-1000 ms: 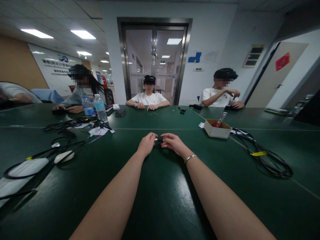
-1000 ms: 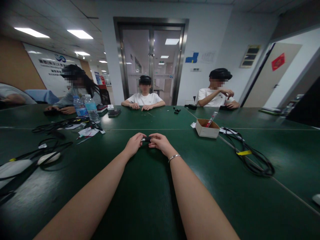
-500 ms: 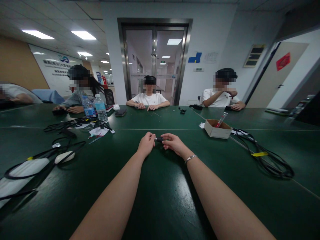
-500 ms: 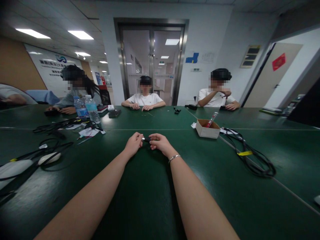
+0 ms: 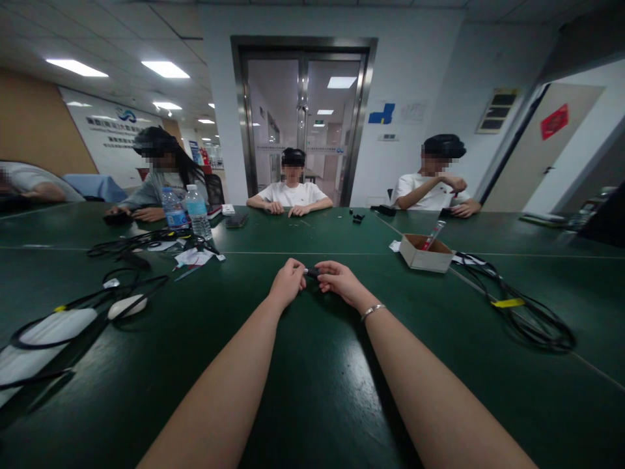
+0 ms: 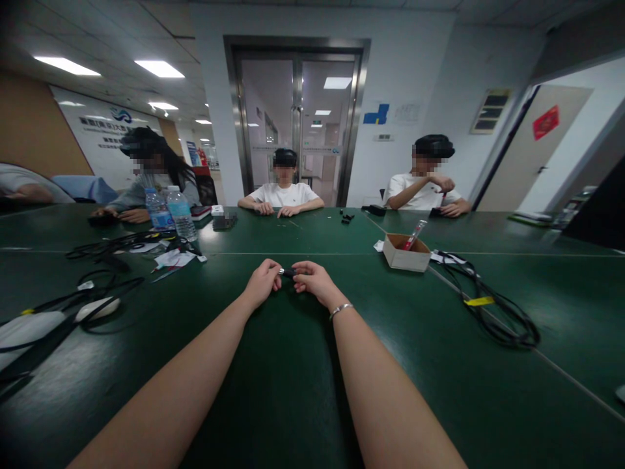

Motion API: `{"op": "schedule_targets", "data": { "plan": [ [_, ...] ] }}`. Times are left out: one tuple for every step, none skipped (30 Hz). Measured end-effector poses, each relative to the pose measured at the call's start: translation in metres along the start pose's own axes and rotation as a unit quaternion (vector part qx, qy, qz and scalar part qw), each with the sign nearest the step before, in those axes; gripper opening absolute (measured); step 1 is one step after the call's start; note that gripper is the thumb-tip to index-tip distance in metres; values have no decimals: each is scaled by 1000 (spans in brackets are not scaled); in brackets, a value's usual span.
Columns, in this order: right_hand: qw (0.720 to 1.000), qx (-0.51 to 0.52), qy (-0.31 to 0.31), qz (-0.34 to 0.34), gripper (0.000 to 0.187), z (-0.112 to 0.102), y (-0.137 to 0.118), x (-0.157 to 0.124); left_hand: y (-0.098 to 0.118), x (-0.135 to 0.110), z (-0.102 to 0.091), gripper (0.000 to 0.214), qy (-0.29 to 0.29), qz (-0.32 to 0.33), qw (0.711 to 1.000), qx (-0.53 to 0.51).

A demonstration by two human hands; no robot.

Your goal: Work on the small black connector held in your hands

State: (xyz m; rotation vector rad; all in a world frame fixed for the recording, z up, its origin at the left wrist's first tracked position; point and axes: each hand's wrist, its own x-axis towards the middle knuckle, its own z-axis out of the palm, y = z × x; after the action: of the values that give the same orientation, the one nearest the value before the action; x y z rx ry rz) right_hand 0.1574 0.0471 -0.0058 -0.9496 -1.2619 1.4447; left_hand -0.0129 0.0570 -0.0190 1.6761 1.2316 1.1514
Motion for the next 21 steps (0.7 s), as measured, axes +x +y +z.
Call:
{"op": "schedule_targets", "data": {
  "plan": [
    [1000, -2, 1, 0, 29, 0, 0, 0, 2, -1, 0, 21, -2, -2, 1000, 3],
    [1000, -6, 2, -1, 29, 0, 1, 1, 3, -2, -1, 23, -3, -3, 1000, 6],
    [1000, -11, 3, -3, 29, 0, 2, 1, 5, -2, -1, 25, -1, -4, 1000, 9],
    [1000, -19, 5, -6, 30, 0, 3, 2, 6, -3, -1, 25, 4, -3, 1000, 12],
    [999, -30, 8, -11, 30, 1, 4, 3, 6, -3, -2, 26, 12, -1, 1000, 17],
    [999, -42, 10, -16, 31, 2, 5, 4, 6, -3, -2, 26, 23, 1, 999, 25],
    [998, -56, 13, -24, 31, 3, 6, 5, 6, -3, -2, 26, 33, 2, 999, 35],
    [997, -72, 14, -31, 31, 3, 8, 6, 6, -2, -3, 27, 44, 4, 998, 46],
    [995, -89, 14, -39, 30, 5, 9, 6, 5, -2, -3, 27, 53, 5, 997, 56],
    [993, -109, 13, -46, 30, 5, 11, 7, 5, -1, -3, 28, 59, 7, 996, 62],
    [990, -131, 11, -51, 29, 6, 12, 7, 4, -1, -3, 28, 60, 10, 996, 63],
    [987, -154, 11, -55, 29, 7, 13, 8, 4, 0, -3, 27, 56, 14, 996, 62],
    [983, -175, 11, -57, 29, 8, 14, 8, 3, 0, -3, 27, 51, 18, 997, 60],
    [979, -193, 12, -57, 30, 8, 15, 8, 3, 0, -3, 27, 47, 22, 997, 61],
    [977, -207, 14, -57, 30, 8, 16, 8, 2, 0, -3, 26, 44, 27, 997, 63],
    [974, -217, 14, -57, 30, 8, 16, 8, 2, 0, -3, 26, 43, 33, 996, 68],
    [972, -226, 11, -57, 30, 8, 15, 8, 1, 0, -2, 25, 43, 39, 996, 74],
    [971, -233, 5, -57, 30, 8, 15, 8, 1, 0, -2, 23, 44, 46, 995, 81],
    [970, -238, -2, -58, 30, 7, 14, 7, 1, 0, -1, 22, 43, 54, 994, 88],
    [969, -241, -9, -57, 30, 7, 12, 7, 2, 0, -1, 20, 41, 62, 993, 96],
    [969, -240, -16, -54, 29, 7, 11, 6, 3, -1, 0, 18, 38, 72, 991, 104]
  ]
}}
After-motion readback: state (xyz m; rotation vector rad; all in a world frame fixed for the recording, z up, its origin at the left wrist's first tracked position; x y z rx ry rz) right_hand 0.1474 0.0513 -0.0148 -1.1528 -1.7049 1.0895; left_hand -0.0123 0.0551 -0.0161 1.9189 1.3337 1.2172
